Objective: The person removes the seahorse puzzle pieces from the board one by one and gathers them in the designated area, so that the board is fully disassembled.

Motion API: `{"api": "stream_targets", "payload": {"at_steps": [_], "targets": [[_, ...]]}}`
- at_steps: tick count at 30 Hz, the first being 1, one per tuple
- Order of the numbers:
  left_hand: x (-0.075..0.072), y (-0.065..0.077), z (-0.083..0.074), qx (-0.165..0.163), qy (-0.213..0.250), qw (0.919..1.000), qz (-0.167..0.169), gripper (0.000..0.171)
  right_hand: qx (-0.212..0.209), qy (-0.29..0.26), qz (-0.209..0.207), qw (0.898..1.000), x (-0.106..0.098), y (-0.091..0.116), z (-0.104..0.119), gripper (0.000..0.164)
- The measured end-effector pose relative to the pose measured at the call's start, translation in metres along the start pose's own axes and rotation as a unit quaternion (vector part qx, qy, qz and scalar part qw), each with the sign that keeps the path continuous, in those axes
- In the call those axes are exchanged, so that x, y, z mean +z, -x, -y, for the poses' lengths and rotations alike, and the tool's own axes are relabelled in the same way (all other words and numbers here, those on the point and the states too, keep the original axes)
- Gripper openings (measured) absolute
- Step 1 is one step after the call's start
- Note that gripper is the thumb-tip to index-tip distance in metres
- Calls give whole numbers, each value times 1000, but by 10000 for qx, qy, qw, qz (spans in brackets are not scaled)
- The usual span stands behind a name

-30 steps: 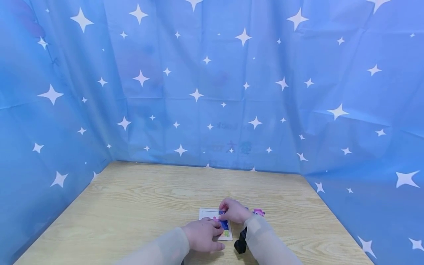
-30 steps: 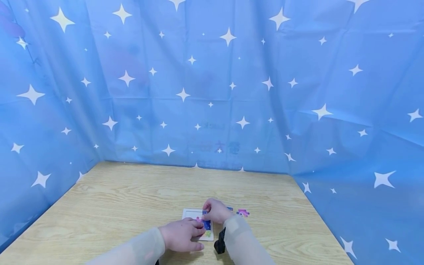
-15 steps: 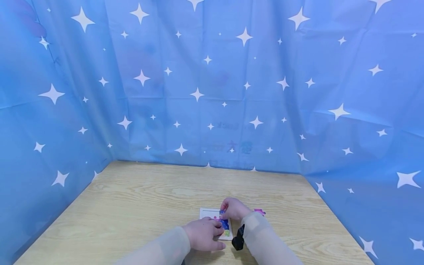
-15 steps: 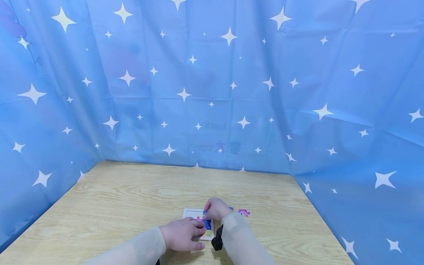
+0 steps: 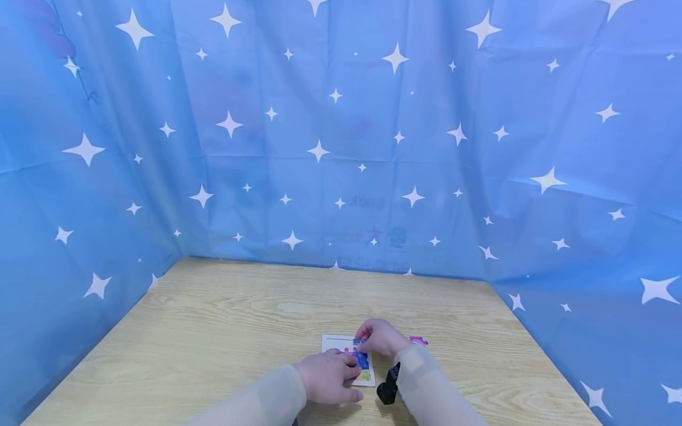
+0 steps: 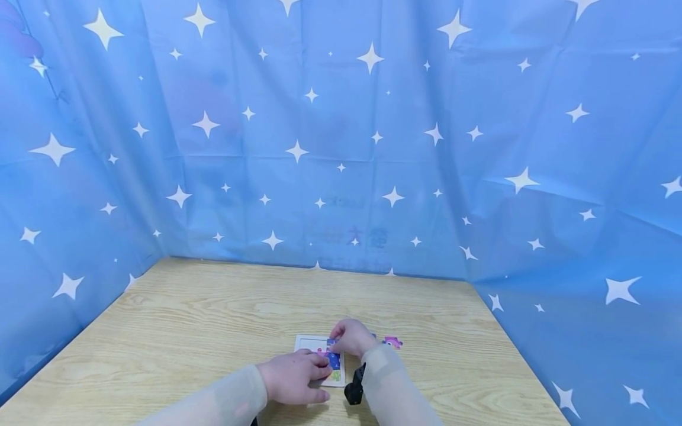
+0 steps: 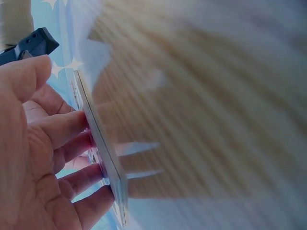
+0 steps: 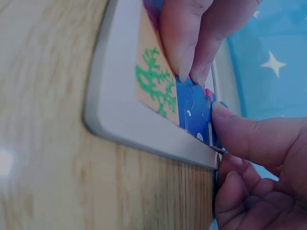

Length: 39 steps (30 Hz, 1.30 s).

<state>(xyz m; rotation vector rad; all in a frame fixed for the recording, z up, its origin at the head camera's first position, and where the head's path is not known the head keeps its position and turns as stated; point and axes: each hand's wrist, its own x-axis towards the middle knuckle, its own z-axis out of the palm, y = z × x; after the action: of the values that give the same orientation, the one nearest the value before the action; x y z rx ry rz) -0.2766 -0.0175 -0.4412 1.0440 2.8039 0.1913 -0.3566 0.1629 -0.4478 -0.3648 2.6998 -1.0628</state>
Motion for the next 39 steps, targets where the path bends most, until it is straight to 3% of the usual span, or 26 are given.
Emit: {"api": "stream_targets", "payload": {"at_steps": [17, 30, 39], "targets": [[-2, 0, -1, 7, 62, 10000, 46, 61, 225, -319, -139, 9991, -1, 4, -3, 13], [-2, -1, -2, 25, 18, 10000, 17, 60, 68, -605, -212, 9979, -3, 6, -5, 8], [0, -1, 0, 53, -9, 10000, 0, 59, -157, -1115, 11, 9936, -5, 8, -13, 9]]}}
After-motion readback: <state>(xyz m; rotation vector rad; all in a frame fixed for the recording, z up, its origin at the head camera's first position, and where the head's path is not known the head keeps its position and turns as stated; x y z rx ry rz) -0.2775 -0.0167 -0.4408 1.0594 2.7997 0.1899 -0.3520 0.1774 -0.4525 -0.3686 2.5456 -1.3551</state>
